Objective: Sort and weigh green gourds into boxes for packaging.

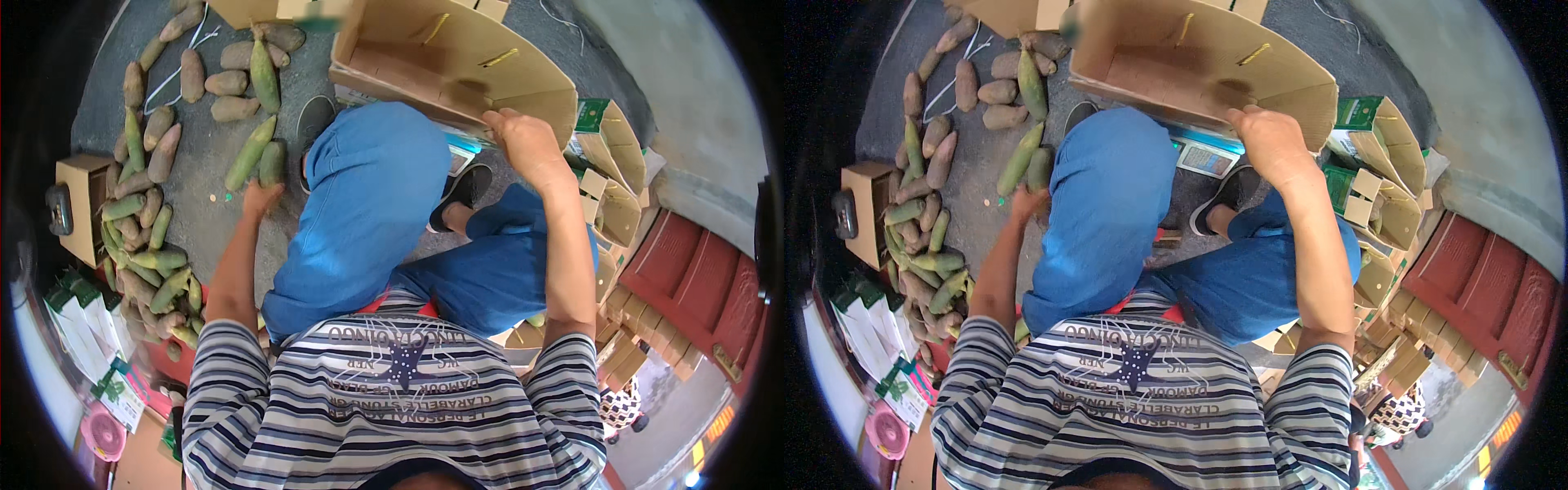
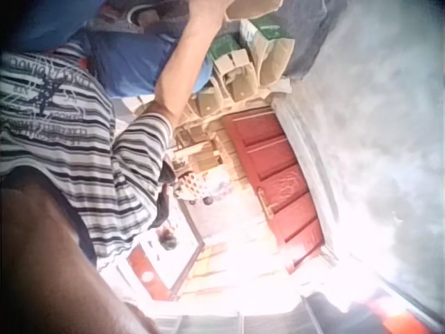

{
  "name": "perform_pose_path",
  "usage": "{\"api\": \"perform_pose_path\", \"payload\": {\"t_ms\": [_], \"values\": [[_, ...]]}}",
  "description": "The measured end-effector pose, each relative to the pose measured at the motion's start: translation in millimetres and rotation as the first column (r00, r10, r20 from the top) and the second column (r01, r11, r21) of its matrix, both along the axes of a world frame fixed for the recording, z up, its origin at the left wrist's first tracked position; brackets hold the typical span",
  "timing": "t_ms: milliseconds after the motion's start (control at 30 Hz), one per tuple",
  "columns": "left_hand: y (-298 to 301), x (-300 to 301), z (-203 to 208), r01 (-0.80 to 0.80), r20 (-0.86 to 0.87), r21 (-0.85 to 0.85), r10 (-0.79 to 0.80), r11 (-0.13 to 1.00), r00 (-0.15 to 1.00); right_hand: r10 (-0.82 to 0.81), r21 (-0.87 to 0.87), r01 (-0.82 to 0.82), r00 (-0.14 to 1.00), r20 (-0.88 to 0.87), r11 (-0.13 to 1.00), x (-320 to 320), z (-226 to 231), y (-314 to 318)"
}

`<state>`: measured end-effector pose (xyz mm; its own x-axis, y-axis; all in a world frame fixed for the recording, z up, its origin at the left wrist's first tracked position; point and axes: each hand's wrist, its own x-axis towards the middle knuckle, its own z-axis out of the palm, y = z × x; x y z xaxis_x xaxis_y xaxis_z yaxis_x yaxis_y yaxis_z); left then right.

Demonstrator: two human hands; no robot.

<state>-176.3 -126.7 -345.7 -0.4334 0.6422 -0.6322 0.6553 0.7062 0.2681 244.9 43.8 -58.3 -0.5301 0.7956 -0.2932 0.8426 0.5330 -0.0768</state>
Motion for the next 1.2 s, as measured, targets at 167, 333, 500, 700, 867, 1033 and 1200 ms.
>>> {"api": "perform_pose_path", "payload": {"t_ms": [167, 333, 500, 700, 867, 1033, 1200], "values": [[19.0, 37.3, 56.8, -0.548, 0.648, 0.059, 0.385, 0.835, 0.657, 0.032, 0.040, -0.032, 0.999, -0.006, 0.999, 11.9, -8.7, 0.3], [76.2, 54.9, 186.3, -0.257, 0.404, 0.754, -0.118, 0.605, 0.907, 0.086, 0.082, -0.084, 0.996, -0.023, 0.993, 5.7, -12.7, -0.4], [142.6, 123.2, 296.8, 0.336, -0.267, 0.928, -0.340, 0.162, 0.902, 0.030, 0.036, -0.031, 0.999, 0.043, 0.999, 3.4, -11.7, 0.3], [214.3, 202.6, 278.6, 0.650, -0.299, 0.710, -0.720, 0.270, 0.626, 0.049, 0.025, -0.051, 0.997, 0.057, 0.998, -1.7, -8.0, -0.7], [238.3, 228.3, 248.6, 0.861, -0.185, 0.448, -0.918, 0.240, 0.352, 0.071, 0.005, -0.072, 0.995, 0.065, 0.997, -0.7, -4.6, 2.5], [222.7, 201.2, 253.7, 0.343, -0.204, 0.939, -0.740, 0.038, 0.641, 0.052, 0.027, -0.055, 0.995, 0.088, 0.998, 9.1, -10.8, 1.5], [183.5, 67.8, 218.8, 0.231, -0.195, 0.957, -0.203, 0.173, 0.960, 0.083, 0.032, -0.086, 0.994, 0.064, 0.996, 1.2, -6.7, -2.0]]}}
